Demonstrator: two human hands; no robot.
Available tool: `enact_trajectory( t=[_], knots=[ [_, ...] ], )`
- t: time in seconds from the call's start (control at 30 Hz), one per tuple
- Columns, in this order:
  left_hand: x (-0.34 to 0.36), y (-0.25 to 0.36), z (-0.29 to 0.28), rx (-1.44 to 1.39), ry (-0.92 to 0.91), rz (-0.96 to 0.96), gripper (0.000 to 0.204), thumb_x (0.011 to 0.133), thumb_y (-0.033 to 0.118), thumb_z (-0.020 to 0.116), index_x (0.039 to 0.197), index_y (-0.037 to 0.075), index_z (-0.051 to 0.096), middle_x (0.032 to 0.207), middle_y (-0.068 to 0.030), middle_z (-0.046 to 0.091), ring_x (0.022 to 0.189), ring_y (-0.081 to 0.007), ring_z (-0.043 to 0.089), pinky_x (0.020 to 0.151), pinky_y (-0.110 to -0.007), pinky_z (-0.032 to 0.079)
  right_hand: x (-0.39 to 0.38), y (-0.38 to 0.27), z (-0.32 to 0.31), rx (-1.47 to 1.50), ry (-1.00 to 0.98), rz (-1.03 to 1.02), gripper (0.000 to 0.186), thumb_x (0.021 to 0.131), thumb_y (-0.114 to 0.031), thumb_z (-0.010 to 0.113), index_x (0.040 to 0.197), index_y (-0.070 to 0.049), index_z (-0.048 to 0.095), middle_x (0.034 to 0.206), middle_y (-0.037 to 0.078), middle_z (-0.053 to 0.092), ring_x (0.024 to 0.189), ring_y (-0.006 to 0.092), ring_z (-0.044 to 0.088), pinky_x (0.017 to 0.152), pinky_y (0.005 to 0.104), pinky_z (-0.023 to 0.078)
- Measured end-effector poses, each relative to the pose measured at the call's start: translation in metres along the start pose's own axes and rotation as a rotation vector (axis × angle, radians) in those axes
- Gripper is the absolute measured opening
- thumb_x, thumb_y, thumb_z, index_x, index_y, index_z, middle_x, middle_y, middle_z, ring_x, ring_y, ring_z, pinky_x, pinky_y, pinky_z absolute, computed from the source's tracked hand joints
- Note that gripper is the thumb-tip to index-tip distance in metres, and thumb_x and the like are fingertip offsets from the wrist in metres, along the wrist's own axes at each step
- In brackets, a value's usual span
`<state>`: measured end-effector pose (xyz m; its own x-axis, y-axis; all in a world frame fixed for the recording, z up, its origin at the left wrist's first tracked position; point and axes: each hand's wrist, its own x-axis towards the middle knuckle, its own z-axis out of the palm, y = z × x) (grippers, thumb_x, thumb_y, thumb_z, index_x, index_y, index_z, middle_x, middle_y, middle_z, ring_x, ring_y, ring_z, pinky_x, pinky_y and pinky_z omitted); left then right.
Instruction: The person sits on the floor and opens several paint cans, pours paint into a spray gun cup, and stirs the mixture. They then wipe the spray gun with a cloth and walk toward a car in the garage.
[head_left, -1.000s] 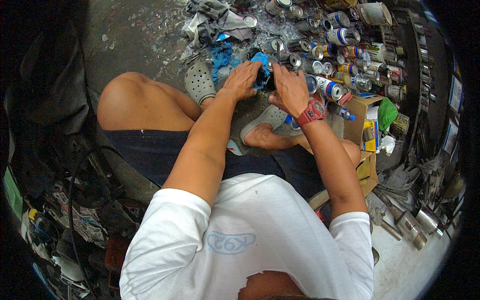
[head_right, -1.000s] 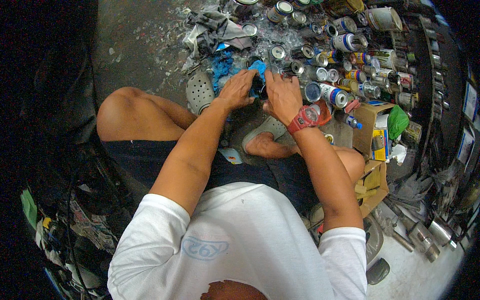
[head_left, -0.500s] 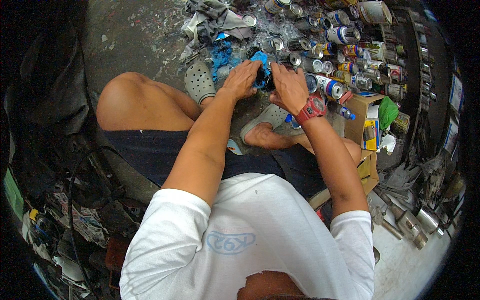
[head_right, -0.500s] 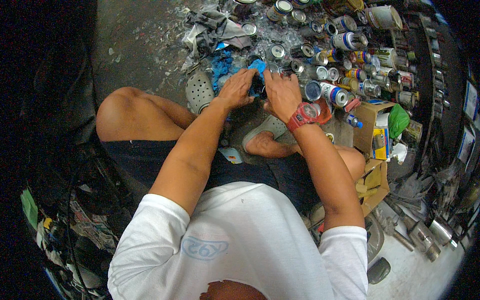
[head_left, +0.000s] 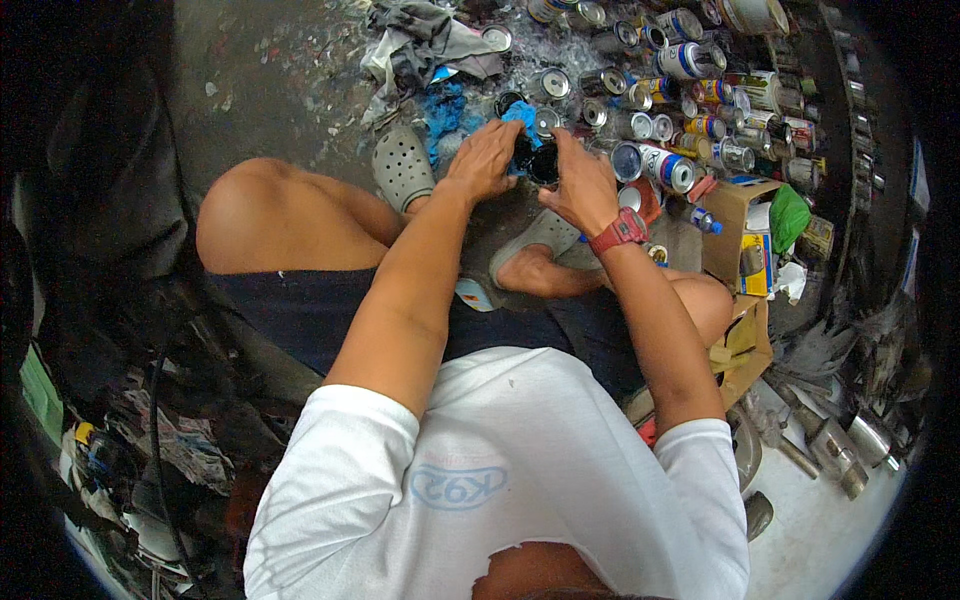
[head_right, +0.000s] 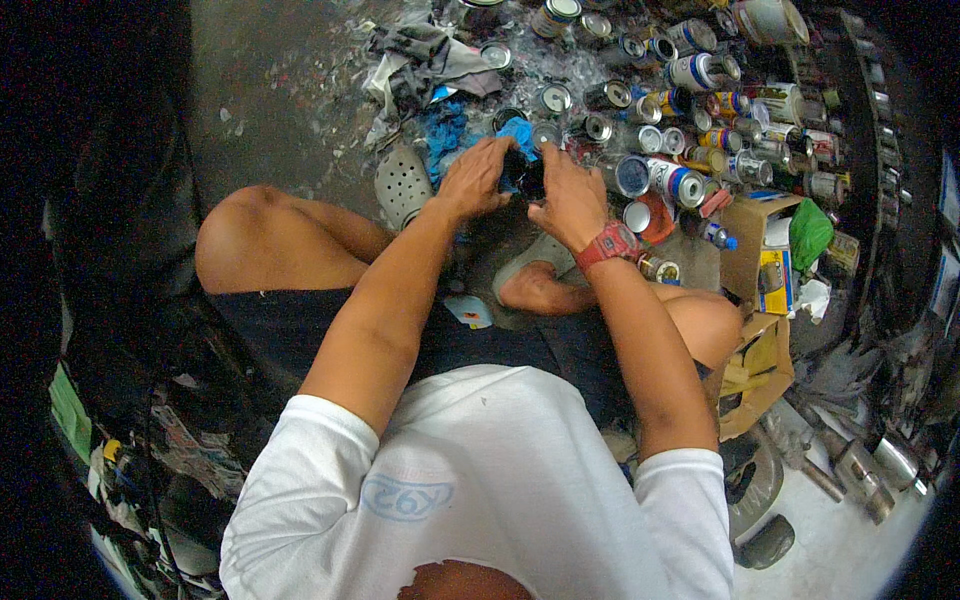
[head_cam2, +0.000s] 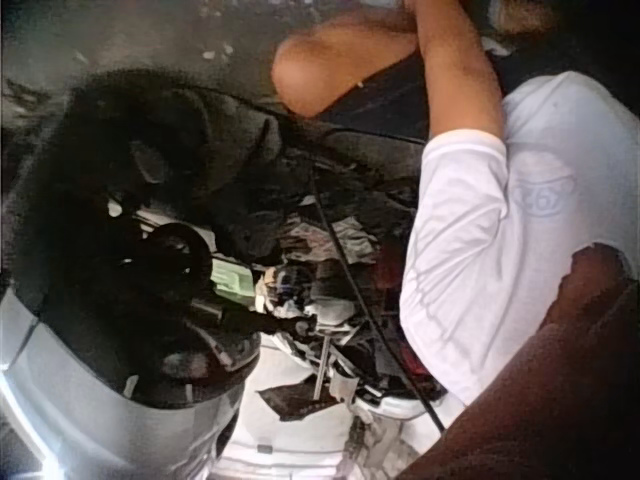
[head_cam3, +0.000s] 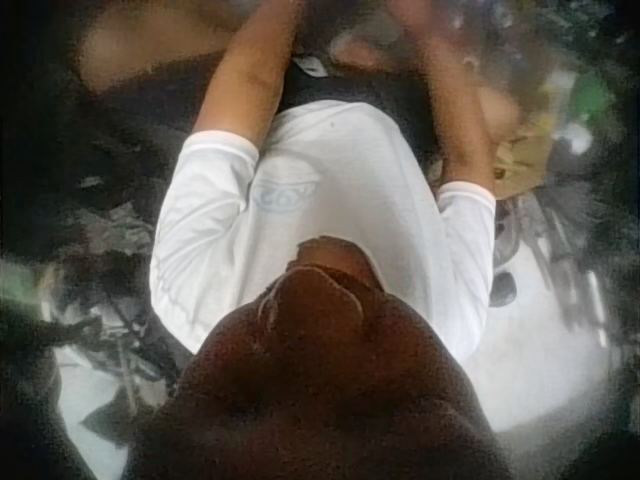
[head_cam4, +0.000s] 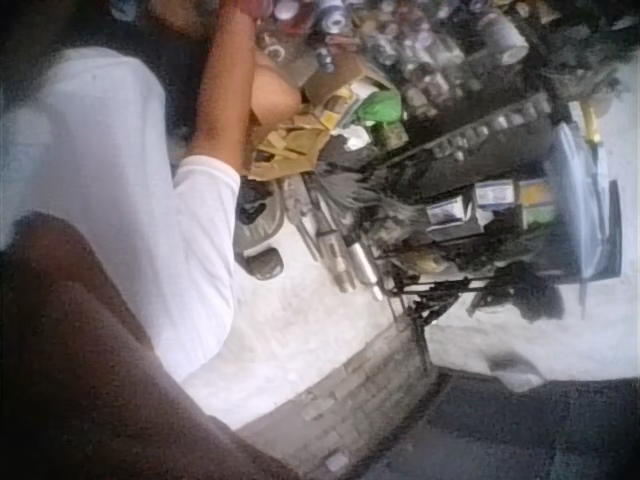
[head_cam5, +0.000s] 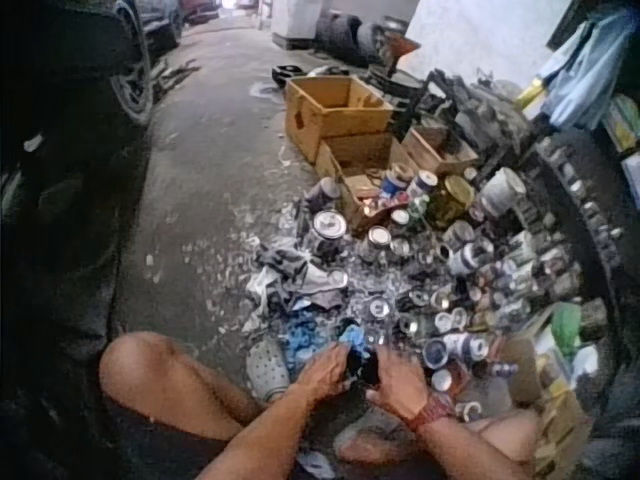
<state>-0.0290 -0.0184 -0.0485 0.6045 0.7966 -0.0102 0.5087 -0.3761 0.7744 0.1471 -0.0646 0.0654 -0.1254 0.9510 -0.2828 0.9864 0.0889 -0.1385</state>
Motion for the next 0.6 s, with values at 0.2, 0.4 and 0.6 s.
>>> enact_trajectory(
  t=[0.2, 0.4, 0.6],
  knots=[
    [0.002, -0.001, 0.004, -0.008, -0.002, -0.011, 0.085, 0.067, 0.014, 0.092, 0.139, 0.008, 0.046, 0.130, -0.0174, 0.062, 0.129, -0.0363, 0.056, 0.107, -0.045, 0.048, -0.029, 0.021, 0.022, 0.506, 0.227, 0.187, 0.087, 0.071, -0.028, 0.091, 0.141, -0.008, 0.045, 0.132, 0.021, 0.064, 0.116, 0.0423, 0.065, 0.099, 0.0511, 0.049],
    [0.007, 0.003, 0.007, 0.016, -0.042, -0.063, 0.088, 0.067, 0.016, 0.092, 0.143, 0.009, 0.048, 0.137, -0.0169, 0.060, 0.130, -0.0374, 0.056, 0.109, -0.044, 0.048, -0.043, 0.039, 0.067, 0.546, 0.519, 0.610, 0.088, 0.070, -0.026, 0.092, 0.141, -0.010, 0.043, 0.130, 0.024, 0.061, 0.120, 0.0446, 0.058, 0.103, 0.0519, 0.046],
    [0.010, 0.006, 0.010, 0.041, -0.027, 0.015, 0.086, 0.065, 0.012, 0.091, 0.141, 0.005, 0.050, 0.136, -0.0166, 0.060, 0.129, -0.0387, 0.055, 0.109, -0.045, 0.047, -0.016, 0.072, 0.130, 0.652, 0.487, 0.915, 0.087, 0.069, -0.016, 0.088, 0.142, -0.013, 0.040, 0.130, 0.025, 0.059, 0.116, 0.0471, 0.057, 0.103, 0.0530, 0.046]
  ],
)
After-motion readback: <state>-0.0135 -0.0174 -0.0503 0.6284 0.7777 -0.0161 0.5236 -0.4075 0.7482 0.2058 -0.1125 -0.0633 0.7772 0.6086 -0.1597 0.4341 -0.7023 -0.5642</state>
